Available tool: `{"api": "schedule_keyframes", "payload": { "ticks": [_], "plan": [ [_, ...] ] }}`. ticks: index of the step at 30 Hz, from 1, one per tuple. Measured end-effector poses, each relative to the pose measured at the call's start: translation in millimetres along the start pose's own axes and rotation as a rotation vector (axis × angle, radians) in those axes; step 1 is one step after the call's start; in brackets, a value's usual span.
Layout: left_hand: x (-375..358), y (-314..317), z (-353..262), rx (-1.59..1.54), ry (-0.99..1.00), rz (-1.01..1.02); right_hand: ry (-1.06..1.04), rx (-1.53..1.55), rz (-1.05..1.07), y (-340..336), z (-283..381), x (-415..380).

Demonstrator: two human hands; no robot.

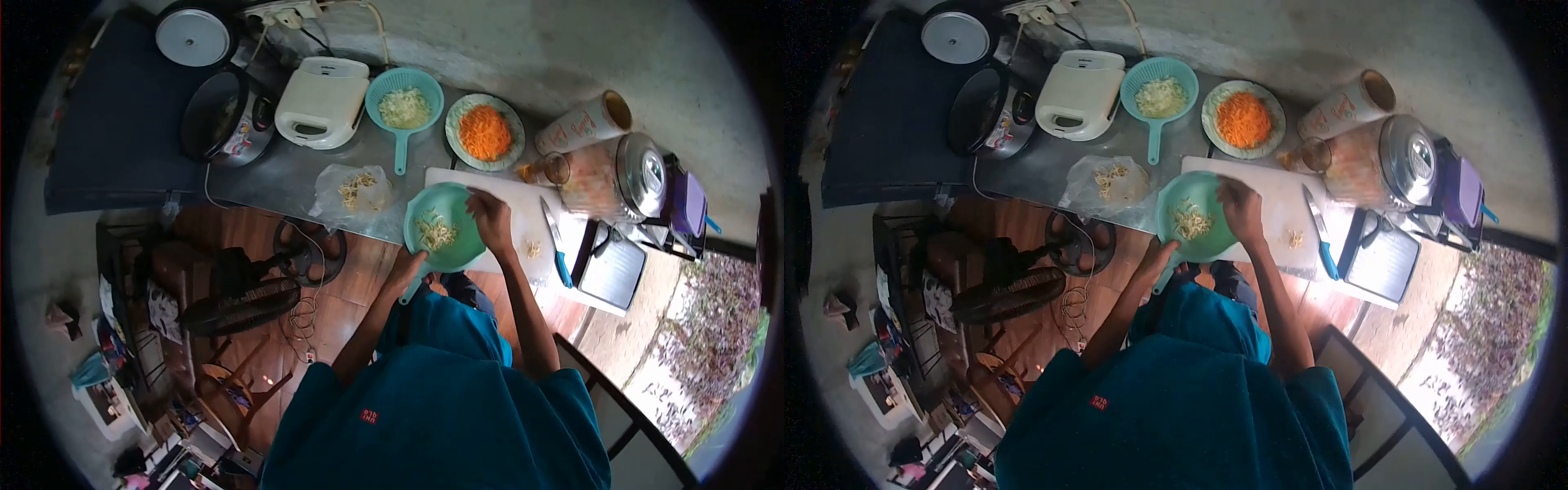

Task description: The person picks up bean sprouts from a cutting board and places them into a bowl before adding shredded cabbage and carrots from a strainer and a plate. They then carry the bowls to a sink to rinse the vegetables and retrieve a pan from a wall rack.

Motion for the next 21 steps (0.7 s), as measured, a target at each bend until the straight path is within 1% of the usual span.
{"api": "schedule_keyframes", "payload": {
  "ticks": [1, 2, 3, 5, 6, 7, 8, 9, 11, 12, 14, 15, 16, 17, 18, 19, 21],
  "plan": [
    [-2.0, -4.9, 7.1, -0.015, 0.001, -0.027, -0.015, -0.02, -0.028, 4.5, -8.8, 18.4],
    [-4.9, -8.6, 12.2, -0.028, 0.002, -0.053, 0.1, 0.135, -0.138, 21.8, -29.3, 38.9],
    [-10.4, -11.6, 14.1, -0.025, 0.009, -0.065, 0.141, 0.272, -0.114, 39.0, -39.4, 60.2],
    [-26.7, -16.1, 17.1, -0.087, -0.034, -0.061, 0.365, 0.308, 0.104, 80.5, -59.8, 98.4],
    [-35.9, -18.0, 19.0, -0.082, -0.029, -0.081, 0.362, 0.323, 0.118, 100.3, -68.2, 116.9],
    [-45.3, -19.1, 21.3, -0.101, -0.032, -0.115, 0.46, 0.377, 0.182, 122.6, -76.9, 132.0],
    [-52.7, -19.9, 23.2, -0.117, -0.031, -0.146, 0.554, 0.43, 0.246, 139.8, -70.4, 139.9],
    [-59.7, -19.7, 26.5, -0.157, -0.051, -0.191, 0.546, 0.445, 0.257, 153.2, -62.3, 143.8],
    [-72.2, -18.1, 33.1, -0.221, -0.028, -0.235, 0.829, 0.961, 0.21, 167.9, -36.0, 144.5],
    [-77.9, -15.3, 32.9, -0.237, -0.01, -0.255, 0.822, 0.964, 0.218, 169.6, -33.0, 148.1],
    [-86.4, -15.8, 38.6, -0.236, 0.001, -0.277, 0.465, 0.797, 0.061, 164.2, -30.6, 155.2],
    [-90.5, -16.1, 41.9, -0.233, 0.005, -0.292, 0.465, 0.794, 0.067, 158.7, -34.7, 151.0],
    [-93.8, -14.0, 40.8, -0.236, 0.006, -0.292, 0.391, 0.685, 0.107, 141.7, -21.7, 142.3],
    [-96.8, -12.9, 38.3, -0.254, 0.006, -0.358, 0.314, 0.575, 0.142, 122.9, -8.3, 134.4],
    [-100.7, -11.2, 39.2, -0.274, -0.001, -0.423, 0.317, 0.568, 0.138, 104.9, -1.3, 124.1],
    [-102.7, -11.2, 39.0, -0.258, 0.02, -0.401, 0.29, 0.582, 0.183, 87.1, 4.4, 109.2],
    [-99.3, -10.3, 36.1, -0.267, 0.05, -0.419, 0.229, 0.604, 0.241, 47.1, 20.8, 78.0]
  ]
}}
Point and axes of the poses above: each hand's wrist, its own x-axis towards the middle knuckle, its own y-axis out of the palm, z = x × y, the point moved 3 cm from there along x, towards the middle knuckle, and after that the axes turned 3 degrees about -y, right-handed, at the moved point
